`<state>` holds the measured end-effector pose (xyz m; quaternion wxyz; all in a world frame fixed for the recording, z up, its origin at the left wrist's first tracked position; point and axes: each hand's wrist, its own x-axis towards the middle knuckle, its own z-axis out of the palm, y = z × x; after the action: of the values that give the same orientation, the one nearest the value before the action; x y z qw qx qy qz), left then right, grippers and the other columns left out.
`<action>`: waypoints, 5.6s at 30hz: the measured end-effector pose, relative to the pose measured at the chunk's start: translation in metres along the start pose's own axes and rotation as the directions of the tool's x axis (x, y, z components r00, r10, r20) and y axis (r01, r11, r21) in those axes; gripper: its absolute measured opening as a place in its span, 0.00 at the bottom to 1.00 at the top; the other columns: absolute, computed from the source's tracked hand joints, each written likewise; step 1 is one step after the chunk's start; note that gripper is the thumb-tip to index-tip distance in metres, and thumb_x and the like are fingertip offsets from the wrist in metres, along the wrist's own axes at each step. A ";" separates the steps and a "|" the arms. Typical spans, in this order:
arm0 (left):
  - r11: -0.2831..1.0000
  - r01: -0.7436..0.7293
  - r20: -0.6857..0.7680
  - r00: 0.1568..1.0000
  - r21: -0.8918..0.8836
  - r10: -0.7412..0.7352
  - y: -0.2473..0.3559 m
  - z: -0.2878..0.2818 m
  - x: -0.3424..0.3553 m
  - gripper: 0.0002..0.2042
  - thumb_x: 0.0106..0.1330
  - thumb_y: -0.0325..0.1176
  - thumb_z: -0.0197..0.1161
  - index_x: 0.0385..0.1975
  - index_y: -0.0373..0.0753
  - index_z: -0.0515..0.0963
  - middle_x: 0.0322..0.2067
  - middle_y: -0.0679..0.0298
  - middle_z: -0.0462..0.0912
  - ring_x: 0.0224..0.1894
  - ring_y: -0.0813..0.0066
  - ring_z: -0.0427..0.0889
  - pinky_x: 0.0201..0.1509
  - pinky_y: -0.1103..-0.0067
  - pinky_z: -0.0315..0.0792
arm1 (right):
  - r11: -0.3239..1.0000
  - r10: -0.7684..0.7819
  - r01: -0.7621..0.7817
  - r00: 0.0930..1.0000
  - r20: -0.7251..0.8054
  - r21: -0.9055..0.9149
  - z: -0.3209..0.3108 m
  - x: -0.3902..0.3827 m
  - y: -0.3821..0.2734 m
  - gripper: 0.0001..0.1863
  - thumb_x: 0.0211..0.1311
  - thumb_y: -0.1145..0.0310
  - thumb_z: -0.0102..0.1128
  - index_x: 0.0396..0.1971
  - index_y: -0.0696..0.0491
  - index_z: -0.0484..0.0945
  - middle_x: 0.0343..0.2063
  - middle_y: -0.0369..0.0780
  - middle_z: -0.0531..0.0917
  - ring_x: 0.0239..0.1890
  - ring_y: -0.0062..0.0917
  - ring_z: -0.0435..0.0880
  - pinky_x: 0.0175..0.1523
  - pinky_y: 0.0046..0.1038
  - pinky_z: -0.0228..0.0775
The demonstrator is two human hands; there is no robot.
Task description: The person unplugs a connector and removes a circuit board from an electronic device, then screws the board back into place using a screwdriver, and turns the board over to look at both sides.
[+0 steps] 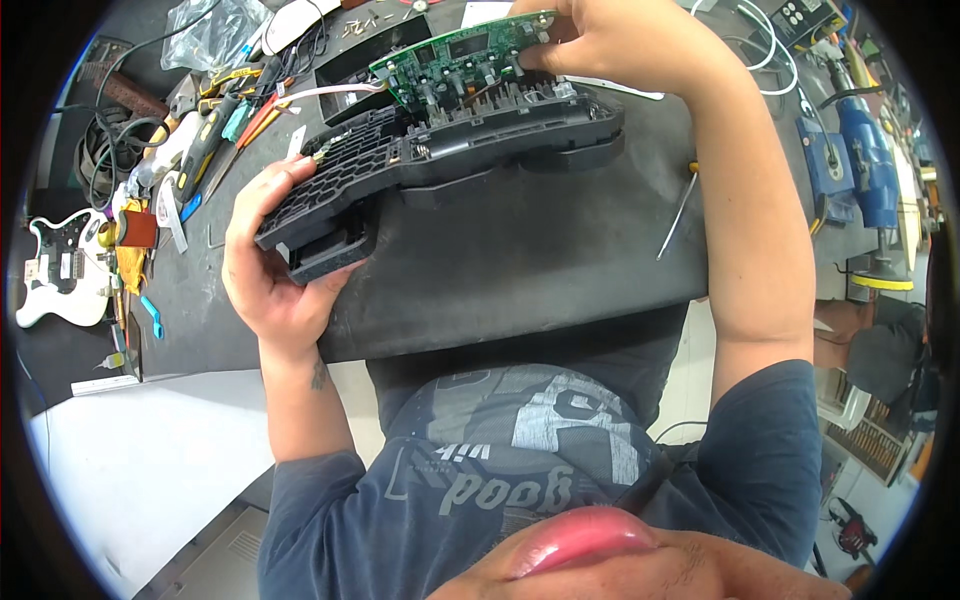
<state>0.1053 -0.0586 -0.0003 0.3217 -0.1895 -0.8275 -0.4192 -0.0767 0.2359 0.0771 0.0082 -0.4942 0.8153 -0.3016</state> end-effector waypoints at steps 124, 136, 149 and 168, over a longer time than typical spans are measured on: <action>0.965 -0.225 0.199 0.960 0.136 0.196 0.017 -0.014 0.009 0.22 0.39 0.37 0.71 0.39 0.37 0.84 0.40 0.61 0.86 0.40 0.60 0.84 0.40 0.68 0.76 | 0.992 -0.095 0.102 0.992 0.089 -0.077 0.013 0.008 -0.015 0.18 0.51 0.84 0.64 0.44 0.58 0.88 0.35 0.46 0.88 0.36 0.35 0.88 0.43 0.29 0.79; 0.959 -0.209 0.164 0.970 0.190 0.179 0.023 -0.014 0.012 0.23 0.39 0.33 0.77 0.40 0.36 0.84 0.40 0.58 0.87 0.41 0.57 0.85 0.42 0.68 0.80 | 0.998 -0.035 0.036 0.999 0.033 -0.041 0.014 0.014 -0.018 0.15 0.57 0.82 0.62 0.45 0.61 0.85 0.35 0.45 0.88 0.36 0.33 0.89 0.44 0.29 0.80; 0.959 -0.198 0.179 0.970 0.201 0.163 0.024 -0.016 0.016 0.27 0.38 0.34 0.80 0.43 0.36 0.83 0.40 0.57 0.87 0.41 0.56 0.85 0.46 0.67 0.80 | 0.999 0.000 0.001 1.000 0.006 -0.036 0.017 0.015 -0.018 0.12 0.60 0.79 0.64 0.45 0.59 0.84 0.34 0.43 0.87 0.35 0.32 0.88 0.44 0.28 0.78; 0.976 -0.135 0.133 0.985 0.171 0.113 0.019 -0.016 0.010 0.36 0.46 0.35 0.84 0.57 0.35 0.75 0.48 0.54 0.88 0.52 0.52 0.86 0.59 0.64 0.77 | 0.998 0.061 -0.062 0.996 -0.065 -0.009 0.011 0.012 -0.007 0.11 0.66 0.67 0.64 0.42 0.59 0.83 0.32 0.51 0.86 0.34 0.45 0.85 0.44 0.36 0.77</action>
<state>0.1149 -0.0603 0.0240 0.3115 -0.2364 -0.8667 -0.3097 -0.0737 0.2185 0.0751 -0.0116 -0.4589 0.8316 -0.3126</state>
